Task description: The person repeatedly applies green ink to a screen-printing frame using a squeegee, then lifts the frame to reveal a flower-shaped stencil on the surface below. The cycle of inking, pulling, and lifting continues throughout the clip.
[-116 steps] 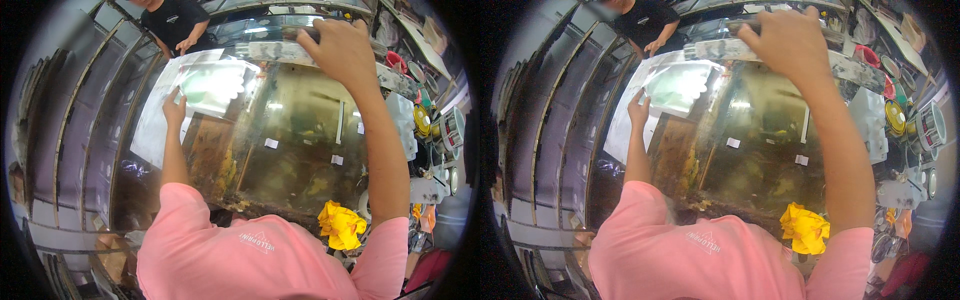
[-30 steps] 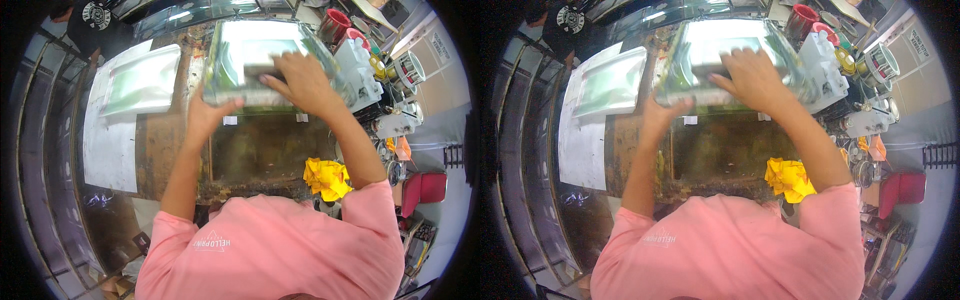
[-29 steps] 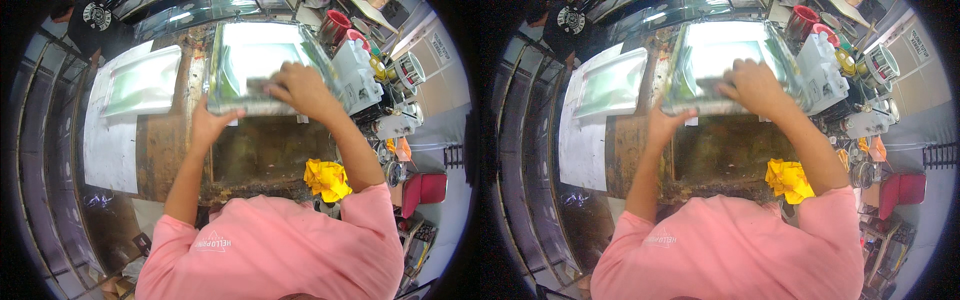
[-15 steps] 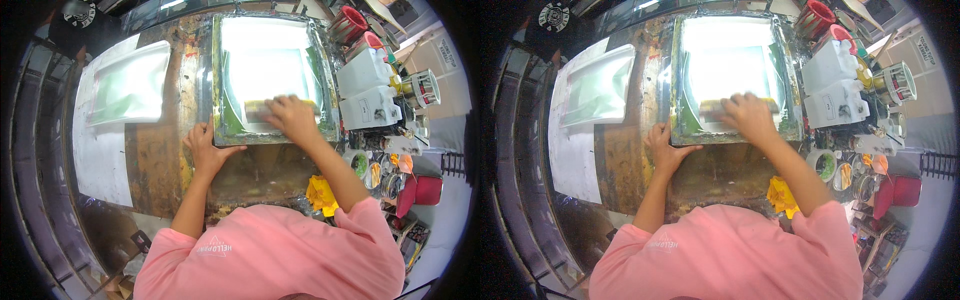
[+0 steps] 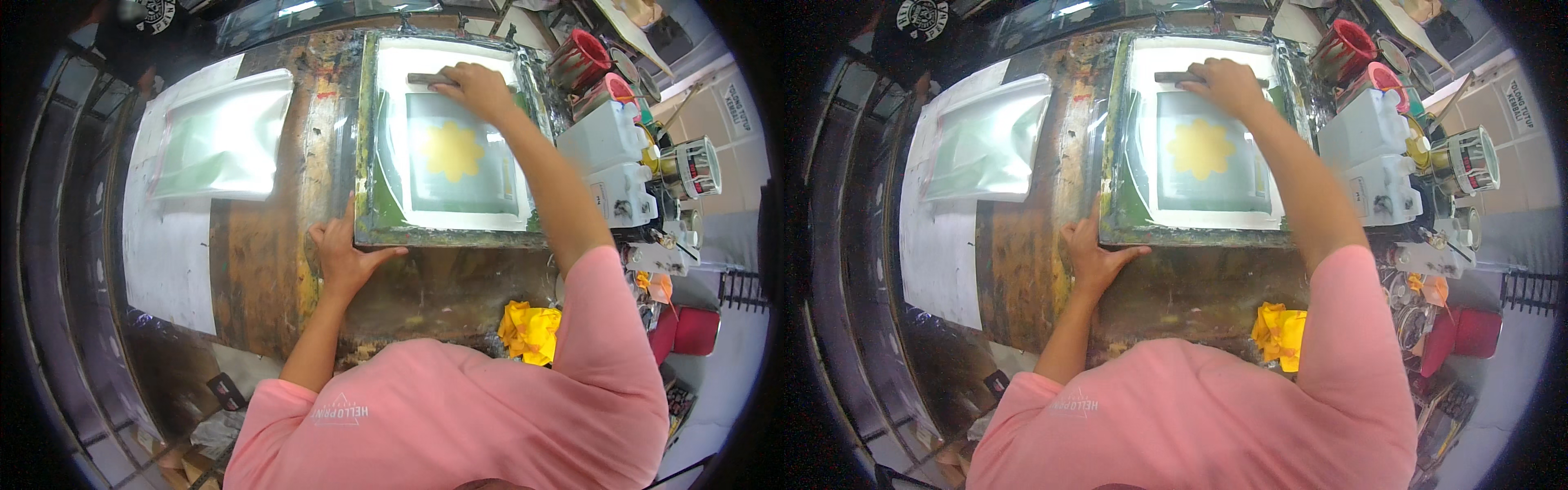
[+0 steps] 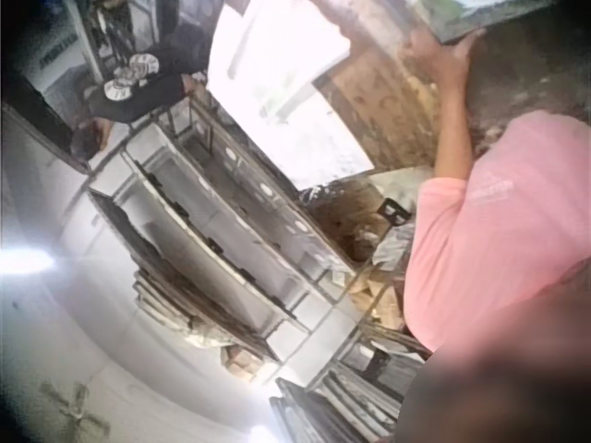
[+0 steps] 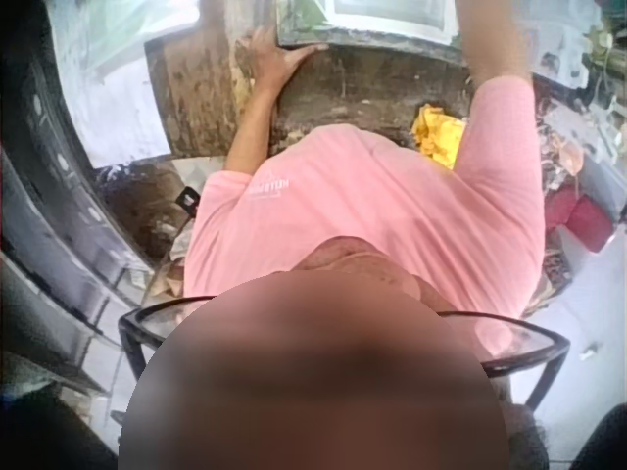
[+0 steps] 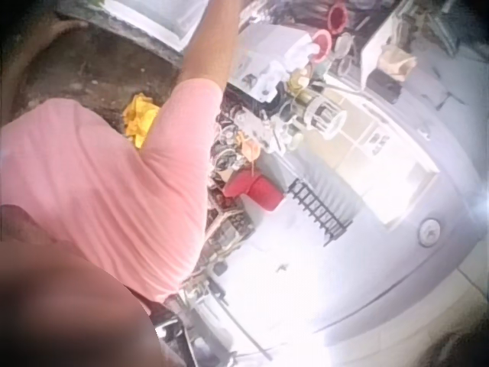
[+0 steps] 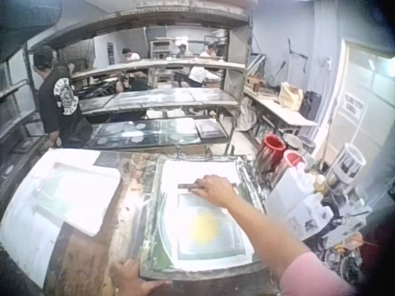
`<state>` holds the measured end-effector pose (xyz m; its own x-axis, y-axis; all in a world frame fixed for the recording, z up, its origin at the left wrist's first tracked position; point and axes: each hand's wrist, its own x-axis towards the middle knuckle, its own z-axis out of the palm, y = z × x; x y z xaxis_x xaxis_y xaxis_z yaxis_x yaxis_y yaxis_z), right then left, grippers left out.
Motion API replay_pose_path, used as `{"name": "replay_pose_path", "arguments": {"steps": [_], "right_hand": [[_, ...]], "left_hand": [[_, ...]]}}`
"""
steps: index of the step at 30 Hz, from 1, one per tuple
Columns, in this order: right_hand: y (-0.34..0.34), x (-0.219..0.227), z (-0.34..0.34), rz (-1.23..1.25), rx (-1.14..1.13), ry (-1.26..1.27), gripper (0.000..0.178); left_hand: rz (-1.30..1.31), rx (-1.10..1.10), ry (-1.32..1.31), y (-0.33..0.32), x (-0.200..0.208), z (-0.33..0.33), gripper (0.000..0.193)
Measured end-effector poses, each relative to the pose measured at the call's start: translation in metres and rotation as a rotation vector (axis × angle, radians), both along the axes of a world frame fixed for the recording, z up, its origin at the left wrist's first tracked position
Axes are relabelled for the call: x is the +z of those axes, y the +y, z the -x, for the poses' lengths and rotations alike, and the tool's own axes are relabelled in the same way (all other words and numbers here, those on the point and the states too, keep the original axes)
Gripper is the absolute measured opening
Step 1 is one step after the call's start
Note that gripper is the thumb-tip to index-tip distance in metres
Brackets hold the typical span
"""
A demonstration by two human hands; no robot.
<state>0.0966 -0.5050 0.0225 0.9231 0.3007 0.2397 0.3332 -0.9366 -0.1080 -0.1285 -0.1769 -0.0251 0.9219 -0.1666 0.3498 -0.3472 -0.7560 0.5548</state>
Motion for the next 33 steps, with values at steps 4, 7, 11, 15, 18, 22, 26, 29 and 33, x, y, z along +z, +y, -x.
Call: {"name": "replay_pose_path", "arguments": {"steps": [4, 7, 11, 15, 18, 22, 26, 29, 33], "right_hand": [[0.02, -0.004, 0.08, 0.021, 0.022, -0.067, 0.045], [0.041, 0.008, 0.163, 0.056, 0.037, -0.013, 0.04], [0.058, 0.036, 0.233, 0.011, 0.006, 0.07, 0.041], [0.062, 0.073, 0.247, -0.03, 0.019, -0.023, 0.035], [0.065, 0.102, 0.243, 0.015, -0.022, -0.257, 0.031], [0.06, 0.149, 0.197, -0.019, -0.013, -0.61, 0.031], [0.052, 0.2, 0.156, 0.015, -0.041, -0.561, 0.045], [0.049, 0.228, 0.136, -0.064, -0.028, -0.542, 0.052], [0.049, 0.243, 0.124, -0.076, -0.068, -0.526, 0.052]], "left_hand": [[0.008, 0.009, 0.036, 0.0, 0.002, 0.002, 0.122], [-0.016, 0.026, 0.057, 0.001, -0.002, 0.003, 0.119], [-0.046, 0.038, 0.037, 0.002, -0.003, 0.005, 0.117], [0.307, 0.0, 0.042, -0.01, 0.02, 0.0, 0.113], [0.839, -0.036, 0.161, -0.031, 0.052, -0.004, 0.112], [0.91, -0.082, -0.015, -0.04, 0.091, -0.024, 0.116], [0.179, -0.08, 0.021, -0.017, 0.081, -0.029, 0.12], [-0.615, 0.101, 0.038, -0.016, 0.041, -0.003, 0.126], [-0.525, -0.001, 0.1, -0.018, 0.018, 0.007, 0.127]]}}
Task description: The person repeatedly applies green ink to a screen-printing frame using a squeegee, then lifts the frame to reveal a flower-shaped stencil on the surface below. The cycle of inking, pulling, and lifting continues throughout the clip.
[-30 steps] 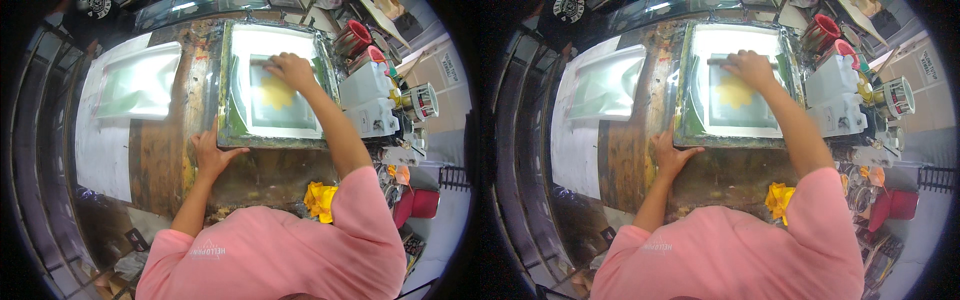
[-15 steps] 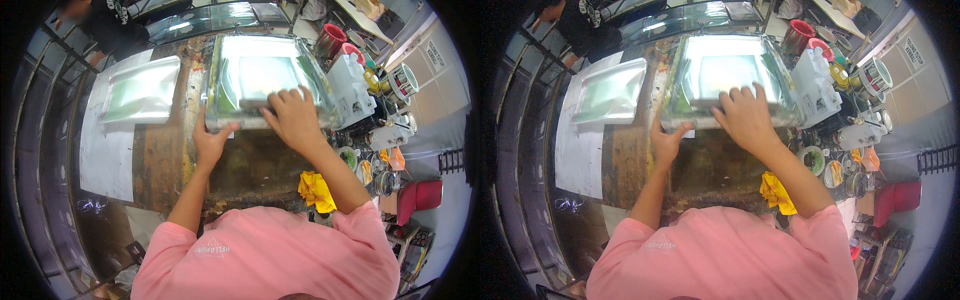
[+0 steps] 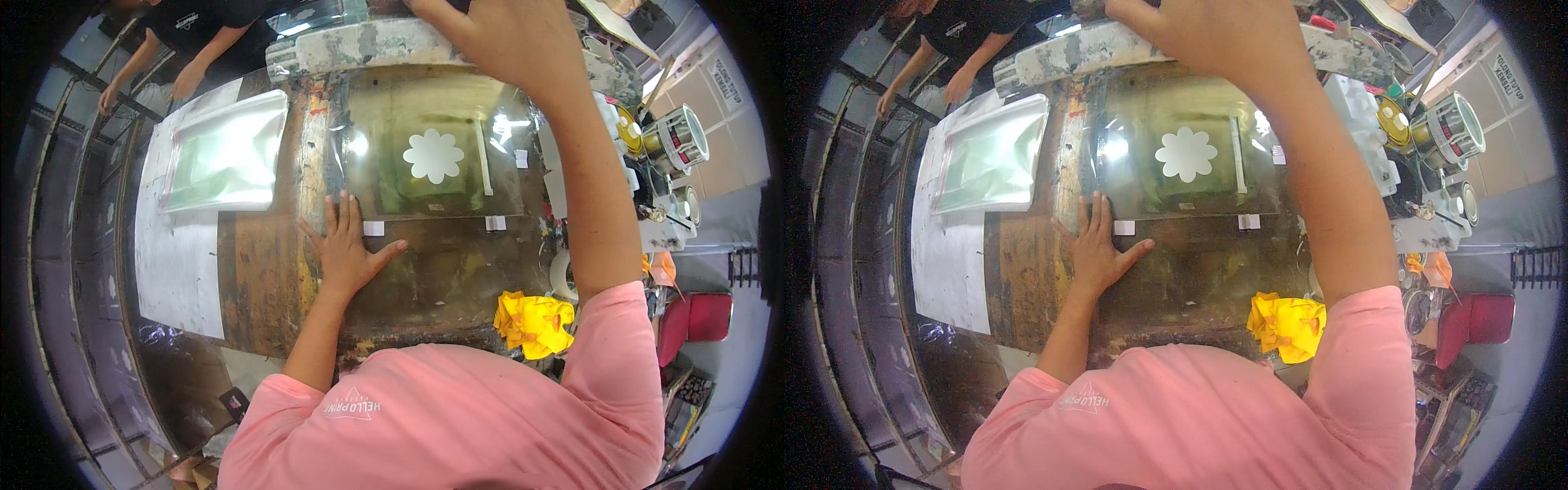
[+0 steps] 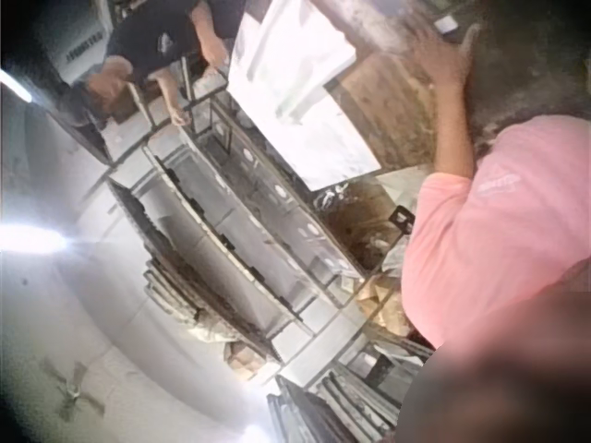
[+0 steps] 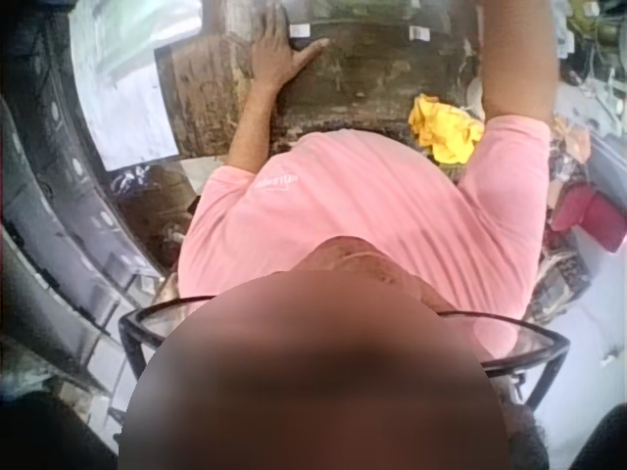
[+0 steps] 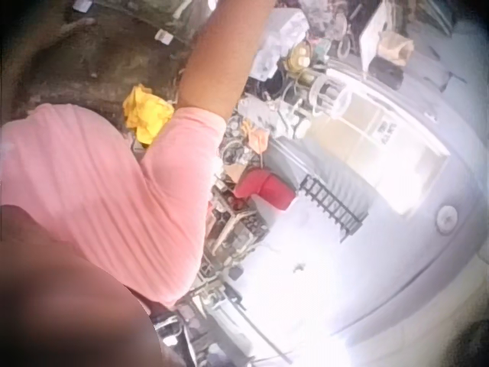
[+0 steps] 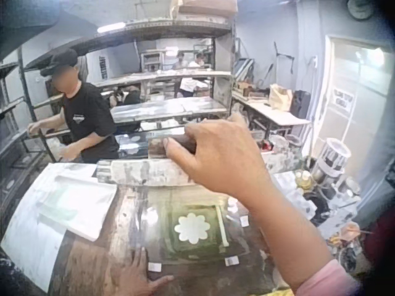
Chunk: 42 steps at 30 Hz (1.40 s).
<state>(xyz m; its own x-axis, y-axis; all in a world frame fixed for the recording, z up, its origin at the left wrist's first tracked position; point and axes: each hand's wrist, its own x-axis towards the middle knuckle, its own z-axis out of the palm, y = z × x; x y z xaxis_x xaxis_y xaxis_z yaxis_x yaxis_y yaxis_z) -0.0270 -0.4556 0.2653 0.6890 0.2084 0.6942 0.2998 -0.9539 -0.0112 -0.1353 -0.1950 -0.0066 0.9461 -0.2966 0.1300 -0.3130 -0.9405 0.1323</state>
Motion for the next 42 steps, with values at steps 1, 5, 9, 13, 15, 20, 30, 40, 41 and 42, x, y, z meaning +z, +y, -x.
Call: {"name": "replay_pose_path", "arguments": {"steps": [1, 5, 9, 13, 15, 20, 30, 40, 41, 42], "right_hand": [[0.0, 0.003, -0.002, -0.005, 0.005, -0.018, 0.051], [0.004, 0.016, -0.006, -0.039, -0.004, 0.029, 0.05], [0.011, 0.025, 0.0, -0.068, -0.011, 0.068, 0.051], [0.014, 0.011, 0.007, -0.058, -0.066, 0.003, 0.049], [0.01, 0.006, 0.003, -0.115, -0.034, 0.061, 0.051], [-0.001, 0.0, -0.003, -0.01, -0.008, -0.02, 0.055], [-0.004, -0.009, 0.0, 0.056, -0.033, 0.024, 0.06], [0.0, -0.002, 0.001, -0.054, 0.012, 0.125, 0.053], [0.0, -0.004, 0.003, -0.019, 0.011, 0.066, 0.053], [0.0, -0.007, 0.004, 0.015, 0.009, 0.008, 0.054]], "left_hand": [[0.083, -0.013, 0.036, -0.003, 0.004, -0.006, 0.123], [0.563, -0.092, -0.089, -0.022, 0.038, -0.042, 0.085], [0.635, -0.056, -0.224, -0.008, 0.065, -0.088, 0.054], [0.614, 0.093, -0.345, 0.049, 0.066, -0.106, 0.044], [0.569, 0.186, -0.315, 0.087, 0.063, -0.115, 0.045], [0.501, 0.322, -0.266, 0.185, 0.056, -0.148, 0.05], [0.112, 0.432, -0.252, 0.221, -0.003, -0.137, 0.078], [-0.041, 0.378, -0.206, 0.191, -0.018, -0.12, 0.054], [-0.028, 0.364, -0.194, 0.193, -0.015, -0.122, 0.05], [-0.027, 0.345, -0.227, 0.195, -0.01, -0.125, 0.047]]}}
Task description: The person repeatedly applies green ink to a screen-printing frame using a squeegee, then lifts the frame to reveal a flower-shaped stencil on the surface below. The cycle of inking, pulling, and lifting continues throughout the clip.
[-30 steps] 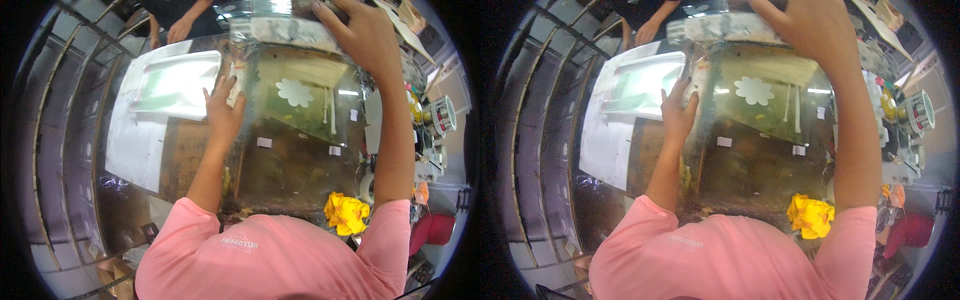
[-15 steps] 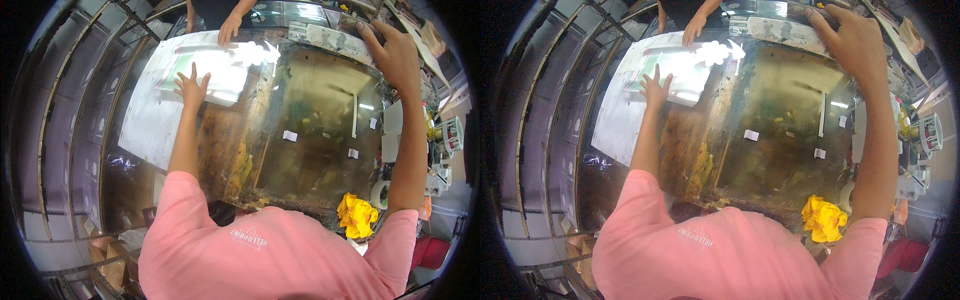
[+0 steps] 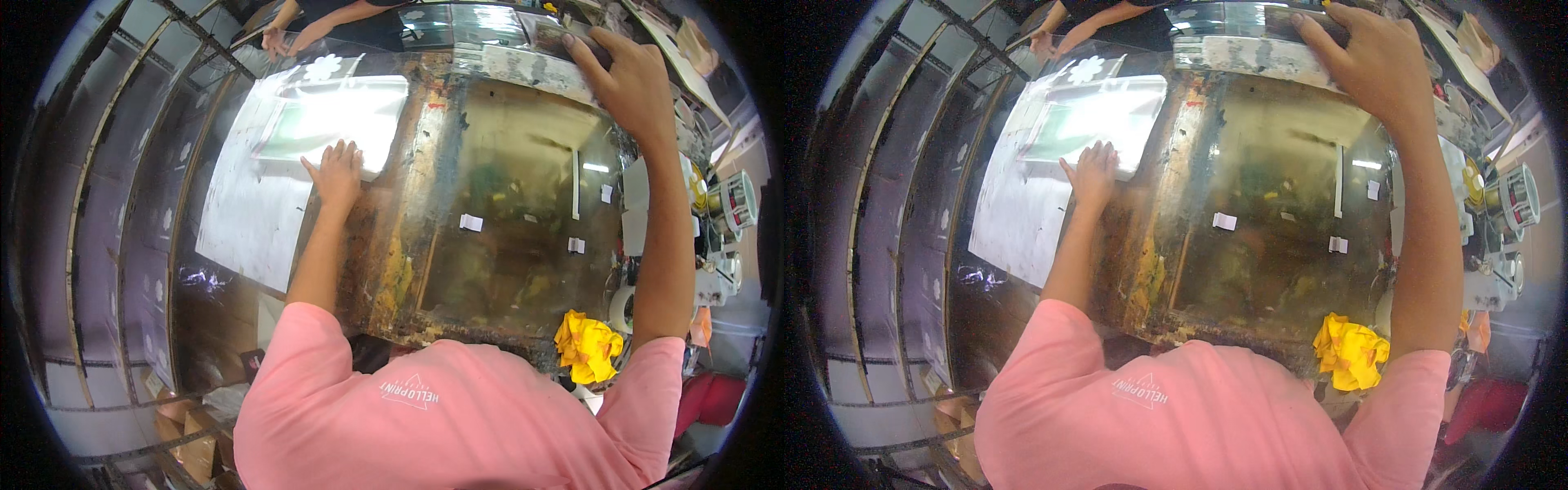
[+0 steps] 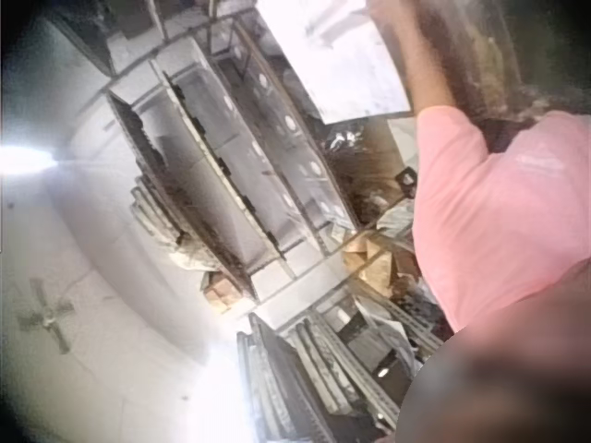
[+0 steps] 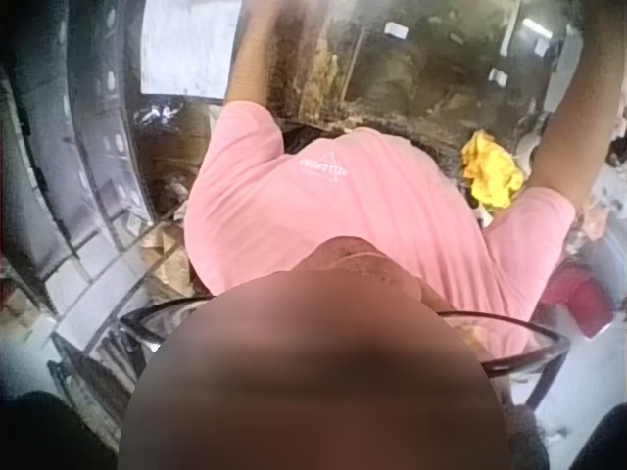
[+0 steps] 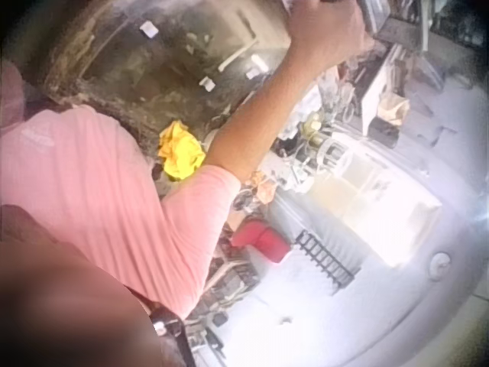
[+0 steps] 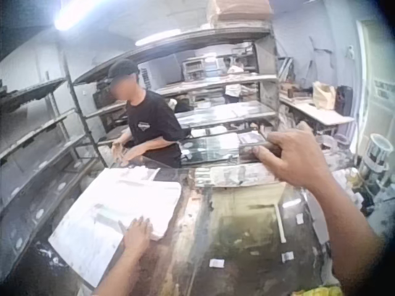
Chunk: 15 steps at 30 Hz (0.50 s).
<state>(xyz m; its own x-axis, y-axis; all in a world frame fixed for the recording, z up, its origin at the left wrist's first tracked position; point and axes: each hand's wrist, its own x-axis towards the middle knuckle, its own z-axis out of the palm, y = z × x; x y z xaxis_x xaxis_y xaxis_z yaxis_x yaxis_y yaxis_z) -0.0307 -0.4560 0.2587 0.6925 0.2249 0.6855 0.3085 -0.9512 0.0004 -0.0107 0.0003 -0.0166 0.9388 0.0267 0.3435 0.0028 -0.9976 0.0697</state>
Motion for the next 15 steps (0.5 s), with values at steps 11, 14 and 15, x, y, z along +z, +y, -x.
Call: {"name": "replay_pose_path", "arguments": {"steps": [11, 14, 15], "right_hand": [[0.002, 0.011, -0.002, -0.044, 0.012, -0.046, 0.05], [0.002, 0.012, 0.0, -0.034, -0.01, -0.005, 0.051], [0.002, 0.011, 0.001, -0.038, 0.005, -0.023, 0.051]], "left_hand": [[0.084, -0.238, 0.019, -0.045, 0.079, -0.022, 0.051], [0.154, -0.158, 0.102, -0.071, 0.068, -0.015, 0.047], [0.193, -0.138, 0.105, -0.074, 0.064, -0.013, 0.047]]}}
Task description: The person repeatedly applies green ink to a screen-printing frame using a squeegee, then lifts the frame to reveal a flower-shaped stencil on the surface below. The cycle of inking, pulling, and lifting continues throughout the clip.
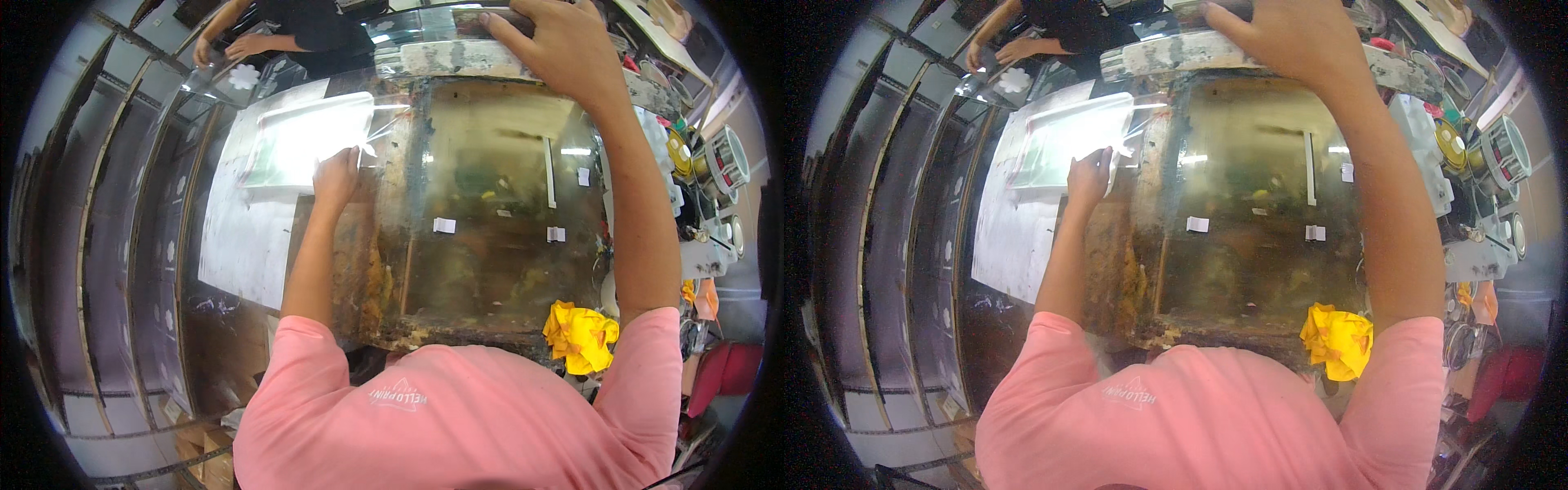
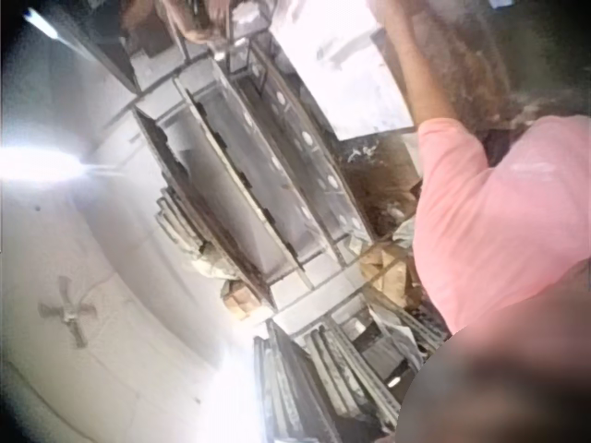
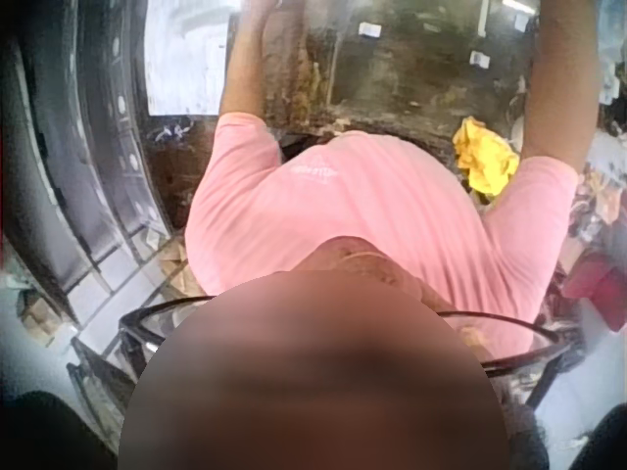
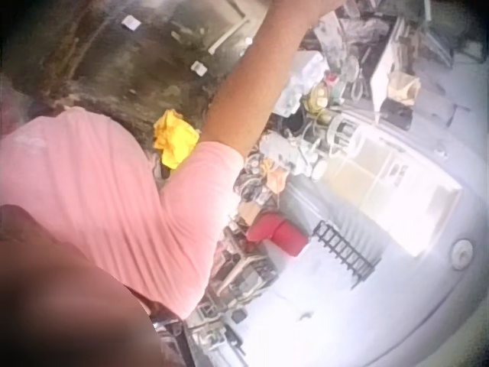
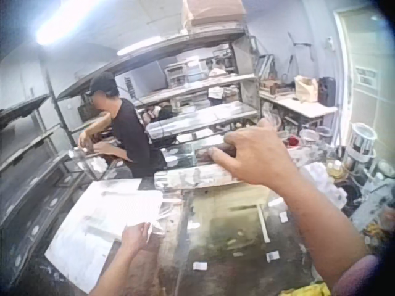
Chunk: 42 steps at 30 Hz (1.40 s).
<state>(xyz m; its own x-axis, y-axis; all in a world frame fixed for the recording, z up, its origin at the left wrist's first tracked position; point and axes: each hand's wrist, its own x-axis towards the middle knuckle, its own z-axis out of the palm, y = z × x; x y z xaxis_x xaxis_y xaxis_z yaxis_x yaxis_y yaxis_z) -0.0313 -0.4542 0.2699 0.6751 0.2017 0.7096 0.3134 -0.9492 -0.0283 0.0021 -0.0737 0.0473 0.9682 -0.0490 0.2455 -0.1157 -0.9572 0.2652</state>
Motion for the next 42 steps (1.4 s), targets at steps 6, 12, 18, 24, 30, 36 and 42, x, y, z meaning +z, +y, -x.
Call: {"name": "replay_pose_path", "arguments": {"steps": [6, 12, 18, 24, 30, 36, 42], "right_hand": [[-0.004, -0.007, 0.0, -0.014, 0.036, -0.027, 0.051], [-0.001, -0.001, -0.001, -0.024, 0.013, -0.001, 0.05], [-0.002, -0.004, -0.002, 0.057, -0.083, 0.134, 0.058], [-0.005, -0.015, -0.004, 0.078, -0.084, 0.031, 0.06], [-0.005, -0.012, -0.005, 0.077, -0.067, 0.032, 0.06], [-0.004, -0.008, -0.007, 0.056, -0.079, 0.065, 0.058], [-0.003, -0.007, -0.004, -0.006, 0.01, 0.013, 0.049]], "left_hand": [[0.231, 0.079, -0.006, 0.026, -0.03, 0.011, 0.053], [0.161, 0.153, 0.047, 0.099, -0.047, -0.006, 0.058], [0.138, 0.082, -0.018, 0.13, -0.051, -0.023, 0.059], [0.163, 0.054, 0.004, 0.122, -0.064, -0.025, 0.057], [0.49, 0.194, -0.013, 0.138, -0.028, -0.048, 0.052], [0.243, 0.115, -0.125, 0.129, 0.064, -0.049, 0.05], [-0.097, -0.196, -0.266, 0.017, 0.054, -0.001, 0.044]]}}
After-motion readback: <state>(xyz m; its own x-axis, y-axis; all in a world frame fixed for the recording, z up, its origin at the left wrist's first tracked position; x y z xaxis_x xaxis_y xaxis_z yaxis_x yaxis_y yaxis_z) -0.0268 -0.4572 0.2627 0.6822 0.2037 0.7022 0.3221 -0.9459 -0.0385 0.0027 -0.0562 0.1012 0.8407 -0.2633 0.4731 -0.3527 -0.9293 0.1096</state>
